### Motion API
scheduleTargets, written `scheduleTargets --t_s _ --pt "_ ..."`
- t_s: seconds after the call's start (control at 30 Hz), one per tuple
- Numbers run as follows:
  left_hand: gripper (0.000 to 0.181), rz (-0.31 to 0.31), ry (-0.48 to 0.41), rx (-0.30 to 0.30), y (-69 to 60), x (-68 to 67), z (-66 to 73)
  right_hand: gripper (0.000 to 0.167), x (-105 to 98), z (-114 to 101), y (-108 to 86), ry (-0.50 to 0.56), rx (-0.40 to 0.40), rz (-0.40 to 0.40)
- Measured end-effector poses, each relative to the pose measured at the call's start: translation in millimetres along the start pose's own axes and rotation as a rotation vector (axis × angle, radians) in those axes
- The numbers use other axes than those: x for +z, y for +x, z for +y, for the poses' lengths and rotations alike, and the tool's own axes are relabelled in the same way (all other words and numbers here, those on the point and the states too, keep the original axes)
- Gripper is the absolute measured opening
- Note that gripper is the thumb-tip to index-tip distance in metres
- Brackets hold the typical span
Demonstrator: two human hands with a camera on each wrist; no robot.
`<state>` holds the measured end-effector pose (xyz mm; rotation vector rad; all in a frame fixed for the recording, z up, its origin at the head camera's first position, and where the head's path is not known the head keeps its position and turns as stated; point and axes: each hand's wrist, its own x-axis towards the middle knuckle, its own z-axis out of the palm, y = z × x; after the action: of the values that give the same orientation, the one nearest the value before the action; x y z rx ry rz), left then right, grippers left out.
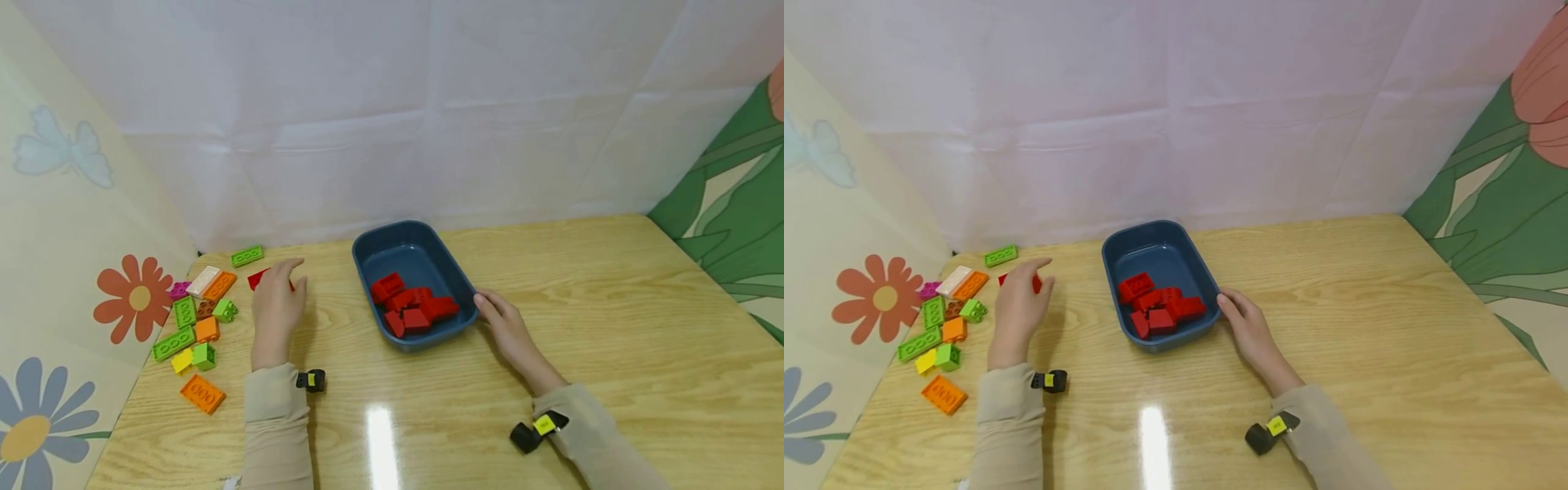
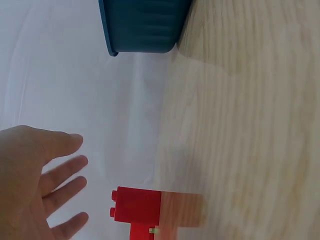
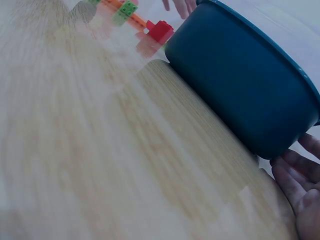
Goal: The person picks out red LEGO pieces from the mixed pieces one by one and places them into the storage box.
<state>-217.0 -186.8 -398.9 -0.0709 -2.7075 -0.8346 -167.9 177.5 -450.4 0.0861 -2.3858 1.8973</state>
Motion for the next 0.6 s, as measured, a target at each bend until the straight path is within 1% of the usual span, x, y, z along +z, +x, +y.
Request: scheduleTargets --t_s 0.1,0.23,0.33,0.43,0.6 --pt "0.042 -0.044 0.022 -0.058 0.0 -0.1 -2.1 0.043 0.3 -0.2 0.1 0.0 -0.003 0.005" --pt "0.048 -0.115 0.061 -0.115 -0.1 -0.4 -5.0 0.042 0.5 -1.0 0.0 0.002 -0.002 0.009" --pt "0.052 -0.135 0.076 -0.148 0.0 -0.5 -6.7 0.042 0.4 -1.6 0.0 0.006 0.002 0.008" --pt "0.054 -0.14 0.075 -0.172 -0.1 -0.3 -8.1 0.042 0.7 -1.4 0.3 0.012 0.002 0.009" --pt "0.055 -0.163 0.069 -0.183 -1.3 1.7 -10.1 0.043 0.7 -0.1 0.6 0.003 -0.011 0.005"
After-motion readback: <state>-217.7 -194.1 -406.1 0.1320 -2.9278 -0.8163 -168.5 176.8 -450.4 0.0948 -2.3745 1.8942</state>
